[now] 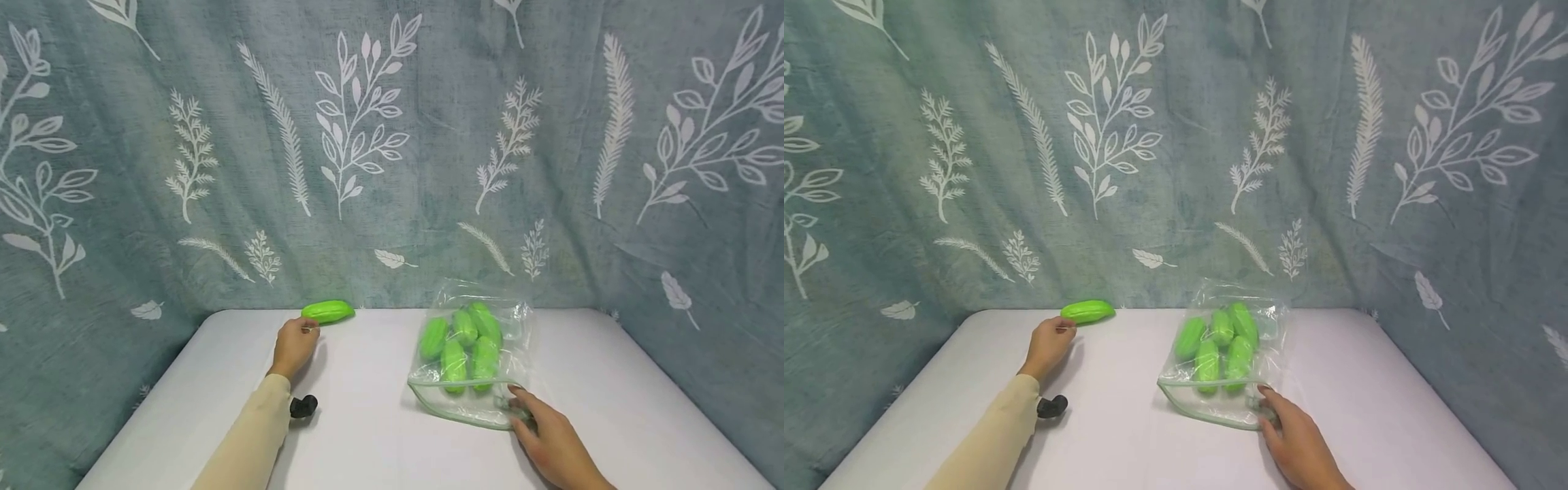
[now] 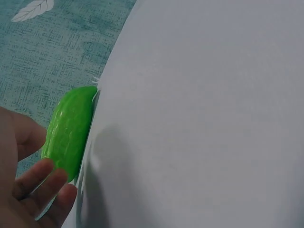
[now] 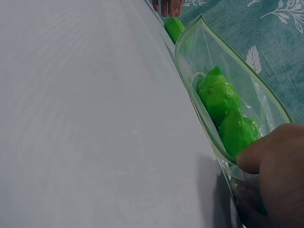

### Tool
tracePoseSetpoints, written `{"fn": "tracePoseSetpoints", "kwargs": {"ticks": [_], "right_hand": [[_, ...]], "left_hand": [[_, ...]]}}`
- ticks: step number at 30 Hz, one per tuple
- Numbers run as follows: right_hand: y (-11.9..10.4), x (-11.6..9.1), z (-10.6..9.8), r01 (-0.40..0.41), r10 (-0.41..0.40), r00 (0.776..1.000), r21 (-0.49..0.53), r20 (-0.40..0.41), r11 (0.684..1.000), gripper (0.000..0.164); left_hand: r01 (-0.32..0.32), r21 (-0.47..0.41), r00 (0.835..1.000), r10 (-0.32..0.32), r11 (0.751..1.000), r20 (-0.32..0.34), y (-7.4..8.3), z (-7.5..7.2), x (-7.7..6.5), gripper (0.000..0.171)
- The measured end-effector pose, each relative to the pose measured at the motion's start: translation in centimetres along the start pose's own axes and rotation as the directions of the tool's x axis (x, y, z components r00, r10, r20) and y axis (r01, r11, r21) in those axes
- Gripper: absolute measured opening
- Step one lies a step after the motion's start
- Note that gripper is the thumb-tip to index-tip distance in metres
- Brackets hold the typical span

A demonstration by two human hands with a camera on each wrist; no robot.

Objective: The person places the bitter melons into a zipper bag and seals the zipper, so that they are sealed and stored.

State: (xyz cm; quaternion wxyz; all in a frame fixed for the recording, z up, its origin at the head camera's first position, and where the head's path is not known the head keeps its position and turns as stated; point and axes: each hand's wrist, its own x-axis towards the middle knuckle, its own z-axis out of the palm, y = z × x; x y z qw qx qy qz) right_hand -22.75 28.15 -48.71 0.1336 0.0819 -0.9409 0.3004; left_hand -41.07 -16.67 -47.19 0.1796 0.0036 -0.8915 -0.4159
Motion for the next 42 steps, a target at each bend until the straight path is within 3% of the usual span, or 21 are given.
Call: {"fn": "tracePoseSetpoints", "kwargs": {"ticks": [7,12,17,24,30,38,42], "right_hand": [[0.1,-0.1,-0.1,-0.017,0.017,0.999,-0.018,0.028,1.000,0.052],[0.0,-0.2,-0.1,-0.026,0.026,0.999,-0.004,0.039,1.000,0.052],[0.0,-0.2,0.0,-0.050,0.049,0.997,0.013,0.052,0.999,0.051],[0.1,0.0,0.1,-0.005,0.005,1.000,-0.005,0.021,1.000,0.051],[0.1,0.1,0.0,0.013,-0.013,1.000,-0.004,-0.002,1.000,0.050],[-0.1,0.2,-0.1,-0.060,0.059,0.997,0.016,0.046,0.998,0.050],[-0.1,0.3,-0.2,-0.053,0.053,0.998,0.007,0.039,0.999,0.050]], "left_hand": [[-0.010,0.041,1.000,0.010,0.999,0.000,-0.1,0.3,0.4,0.026],[-0.005,0.074,0.999,0.007,0.997,-0.035,-0.5,0.1,1.1,0.027],[0.017,0.046,0.999,-0.016,0.999,-0.036,-1.0,-0.3,1.5,0.029],[0.025,0.029,0.999,-0.024,0.999,-0.032,-1.8,-0.5,2.0,0.033],[0.011,0.031,1.000,-0.010,0.999,-0.030,-1.4,-0.5,2.5,0.034],[0.013,0.011,0.999,-0.012,1.000,-0.039,-1.2,-0.7,3.3,0.036],[0.025,0.000,0.999,-0.025,1.000,-0.020,-0.8,-0.7,3.6,0.040]]}}
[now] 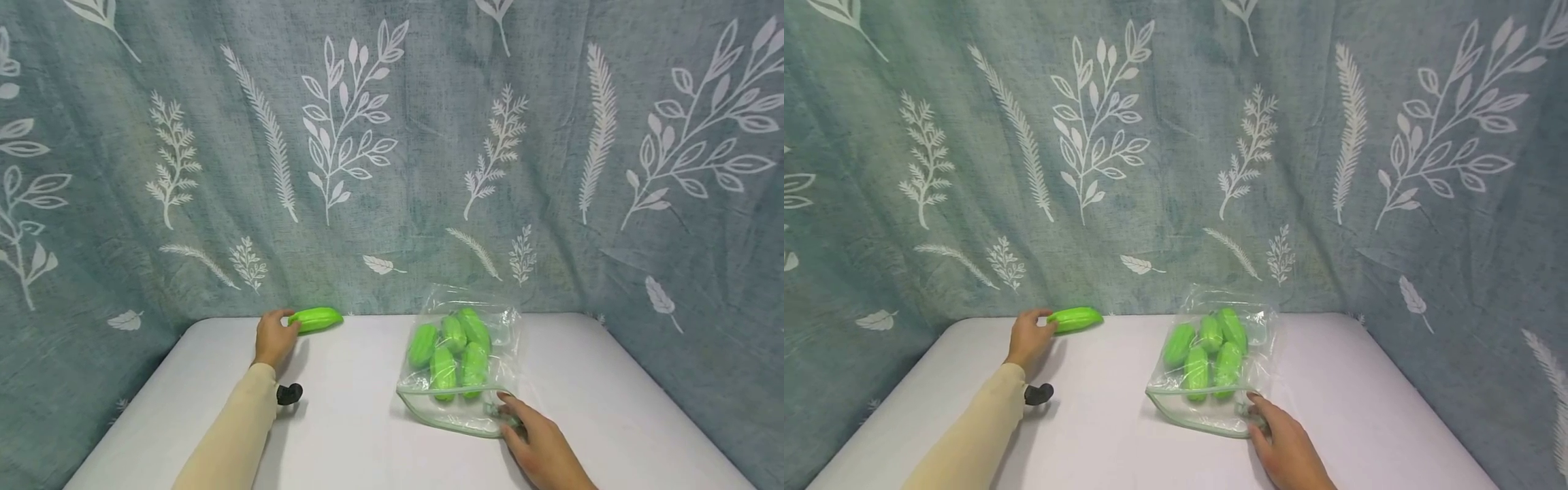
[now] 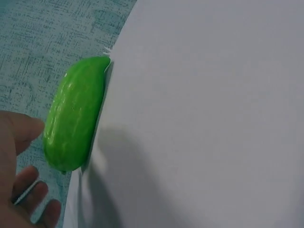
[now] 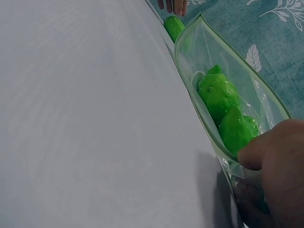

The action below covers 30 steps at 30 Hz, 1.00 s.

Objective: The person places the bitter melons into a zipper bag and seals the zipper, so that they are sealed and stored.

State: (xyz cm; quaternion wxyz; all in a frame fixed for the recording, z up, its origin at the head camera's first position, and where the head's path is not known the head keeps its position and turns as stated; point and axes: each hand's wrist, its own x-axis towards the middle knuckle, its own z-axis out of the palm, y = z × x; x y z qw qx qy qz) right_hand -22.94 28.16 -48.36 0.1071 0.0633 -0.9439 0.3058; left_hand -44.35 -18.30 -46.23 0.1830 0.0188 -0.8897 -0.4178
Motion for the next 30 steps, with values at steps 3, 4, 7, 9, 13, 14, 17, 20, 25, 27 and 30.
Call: {"fn": "tracePoseSetpoints", "kwargs": {"ticks": [3,4,7,9,13,14,17,20,25,27,30], "right_hand": [[-0.1,0.0,-0.1,0.011,-0.011,1.000,-0.002,-0.004,1.000,0.049],[-0.1,0.0,-0.1,0.011,-0.011,1.000,-0.001,-0.003,1.000,0.049],[-0.2,0.0,-0.1,-0.003,0.003,1.000,0.008,0.007,1.000,0.048],[-0.3,-0.1,-0.1,-0.018,0.017,1.000,0.012,0.013,1.000,0.048],[-0.4,-0.1,-0.1,-0.031,0.031,0.999,0.010,0.015,0.999,0.049],[-0.3,-0.1,-0.1,-0.032,0.032,0.999,0.009,0.016,0.999,0.049],[-0.3,-0.1,-0.1,-0.028,0.028,1.000,0.006,0.014,1.000,0.050],[-0.3,-0.1,-0.1,-0.039,0.039,0.999,0.006,0.017,0.999,0.050],[-0.3,-0.2,-0.1,-0.048,0.048,0.999,0.004,0.019,0.999,0.050],[-0.3,-0.1,-0.1,-0.044,0.044,0.999,0.001,0.020,0.999,0.050],[-0.2,-0.1,-0.1,-0.036,0.036,0.999,-0.005,0.021,0.999,0.051]], "left_hand": [[0.013,0.000,1.000,-0.013,1.000,0.019,0.4,0.0,0.2,0.043],[0.018,0.002,0.999,-0.018,1.000,0.027,0.5,0.0,0.3,0.044],[0.040,0.019,0.997,-0.041,0.999,0.064,0.9,0.0,0.4,0.049],[0.051,0.032,0.995,-0.054,0.998,0.086,0.9,0.2,0.5,0.053],[0.040,0.060,0.993,-0.046,0.997,0.106,0.4,0.8,0.7,0.057],[0.036,0.061,0.994,-0.042,0.998,0.104,0.2,1.0,0.8,0.058],[0.027,0.070,0.994,-0.034,0.997,0.101,0.1,1.2,0.7,0.058],[0.037,0.065,0.993,-0.044,0.997,0.108,0.1,1.4,0.6,0.059],[0.029,0.087,0.994,-0.038,0.996,0.099,0.3,1.6,0.4,0.058],[0.024,0.104,0.996,-0.033,0.994,0.087,0.3,1.7,0.4,0.057],[0.022,0.144,0.996,-0.034,0.989,0.080,0.4,1.8,0.3,0.055]]}}
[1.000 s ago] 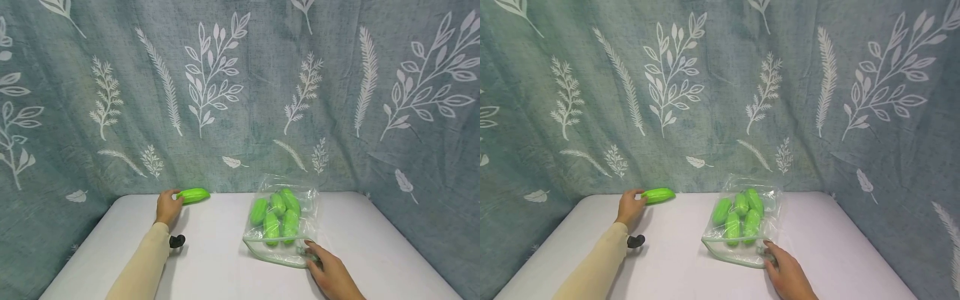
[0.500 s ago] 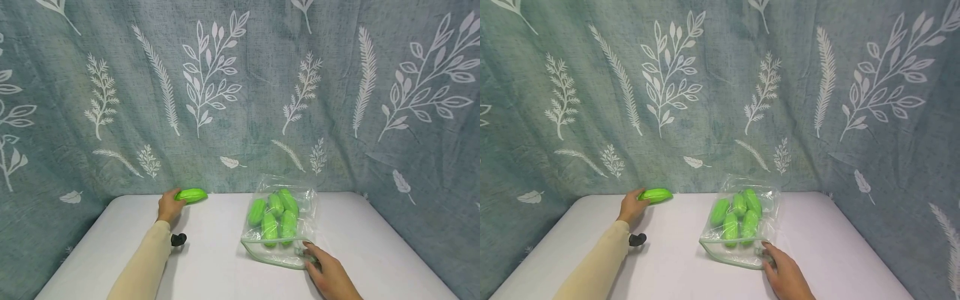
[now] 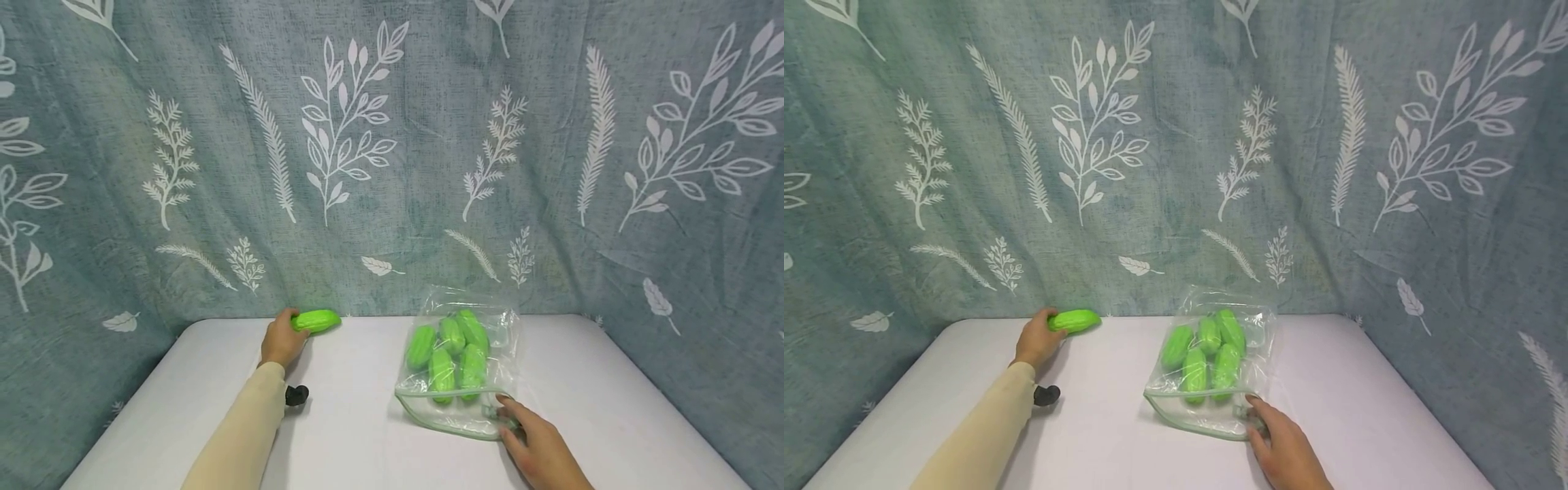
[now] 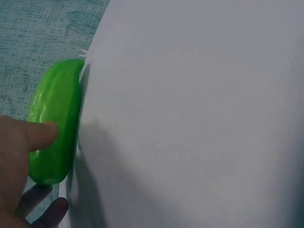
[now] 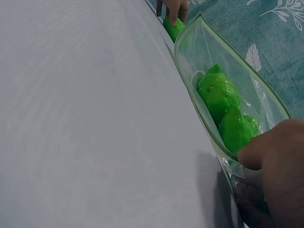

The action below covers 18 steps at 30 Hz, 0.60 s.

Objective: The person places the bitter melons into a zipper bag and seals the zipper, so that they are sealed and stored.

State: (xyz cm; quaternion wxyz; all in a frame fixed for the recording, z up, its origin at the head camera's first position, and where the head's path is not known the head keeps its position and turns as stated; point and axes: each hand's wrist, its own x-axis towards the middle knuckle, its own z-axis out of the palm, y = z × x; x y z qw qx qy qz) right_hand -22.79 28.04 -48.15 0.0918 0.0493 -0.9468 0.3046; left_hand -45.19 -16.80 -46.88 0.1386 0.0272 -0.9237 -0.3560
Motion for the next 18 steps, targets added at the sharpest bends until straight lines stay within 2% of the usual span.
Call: {"fn": "tracePoseSetpoints", "kwargs": {"ticks": [7,10,18], "right_hand": [[0.19,-0.02,-0.05,0.078,-0.078,0.996,0.001,-0.048,0.997,0.050],[0.28,-0.06,-0.01,0.109,-0.109,0.992,-0.002,-0.068,0.994,0.050],[0.32,-0.17,0.33,0.113,-0.113,0.990,-0.008,-0.078,0.994,0.051]], "left_hand": [[-0.017,0.078,1.000,0.017,0.997,-0.003,-0.02,-0.05,-0.10,0.052],[-0.014,0.077,1.000,0.014,0.997,-0.008,-0.10,-0.13,-0.12,0.052],[0.002,0.067,1.000,-0.001,0.998,-0.027,-0.90,-0.24,0.03,0.051]]}}
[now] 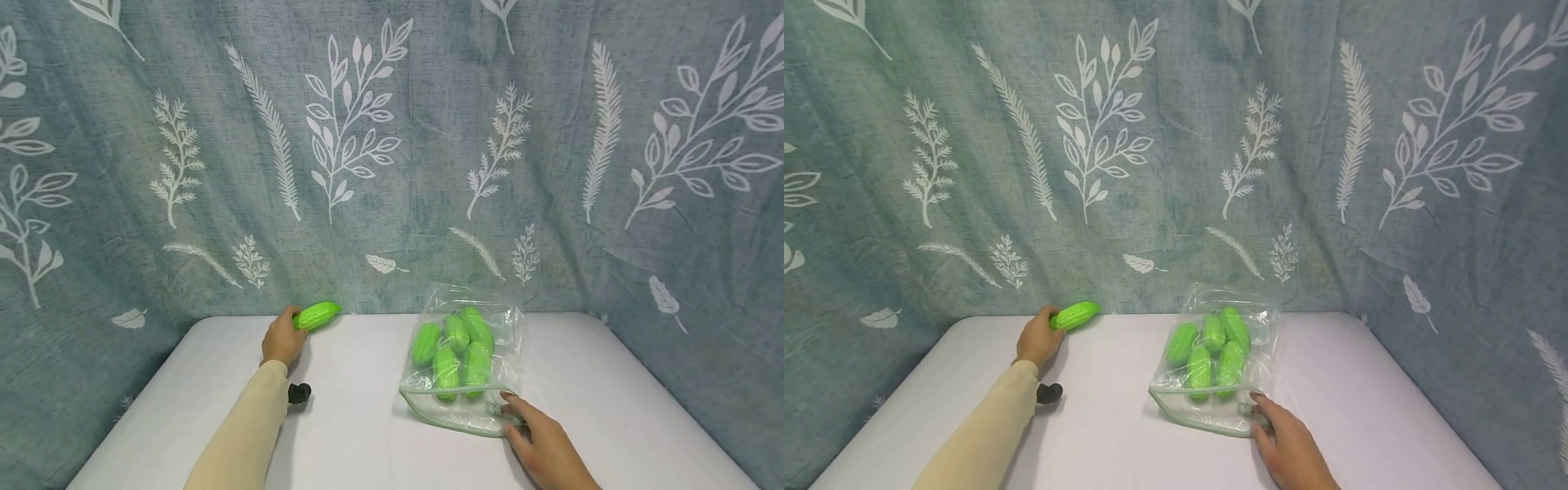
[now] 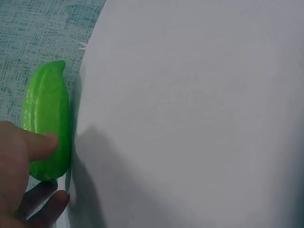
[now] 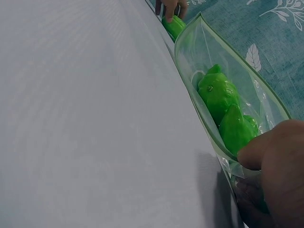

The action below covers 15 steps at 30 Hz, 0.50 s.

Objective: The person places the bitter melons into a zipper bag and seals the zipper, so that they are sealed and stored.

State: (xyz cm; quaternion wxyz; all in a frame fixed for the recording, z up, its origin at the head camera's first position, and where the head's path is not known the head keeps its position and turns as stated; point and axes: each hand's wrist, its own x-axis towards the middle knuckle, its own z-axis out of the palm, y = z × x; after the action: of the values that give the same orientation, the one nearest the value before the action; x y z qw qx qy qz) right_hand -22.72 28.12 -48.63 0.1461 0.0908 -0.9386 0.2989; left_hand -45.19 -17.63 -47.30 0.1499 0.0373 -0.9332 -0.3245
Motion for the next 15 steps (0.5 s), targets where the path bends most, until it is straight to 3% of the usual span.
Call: {"fn": "tracePoseSetpoints", "kwargs": {"ticks": [6,15], "right_hand": [[0.0,0.1,0.1,-0.004,0.004,1.000,0.003,0.011,1.000,0.050],[-0.1,0.1,-0.2,-0.036,0.035,0.998,0.014,0.045,0.999,0.050]], "left_hand": [[-0.011,-0.011,1.000,0.011,1.000,-0.004,-0.1,-0.5,-0.4,0.049],[-0.005,-0.110,1.000,0.008,0.994,0.029,0.5,-0.5,-1.5,0.049]]}}
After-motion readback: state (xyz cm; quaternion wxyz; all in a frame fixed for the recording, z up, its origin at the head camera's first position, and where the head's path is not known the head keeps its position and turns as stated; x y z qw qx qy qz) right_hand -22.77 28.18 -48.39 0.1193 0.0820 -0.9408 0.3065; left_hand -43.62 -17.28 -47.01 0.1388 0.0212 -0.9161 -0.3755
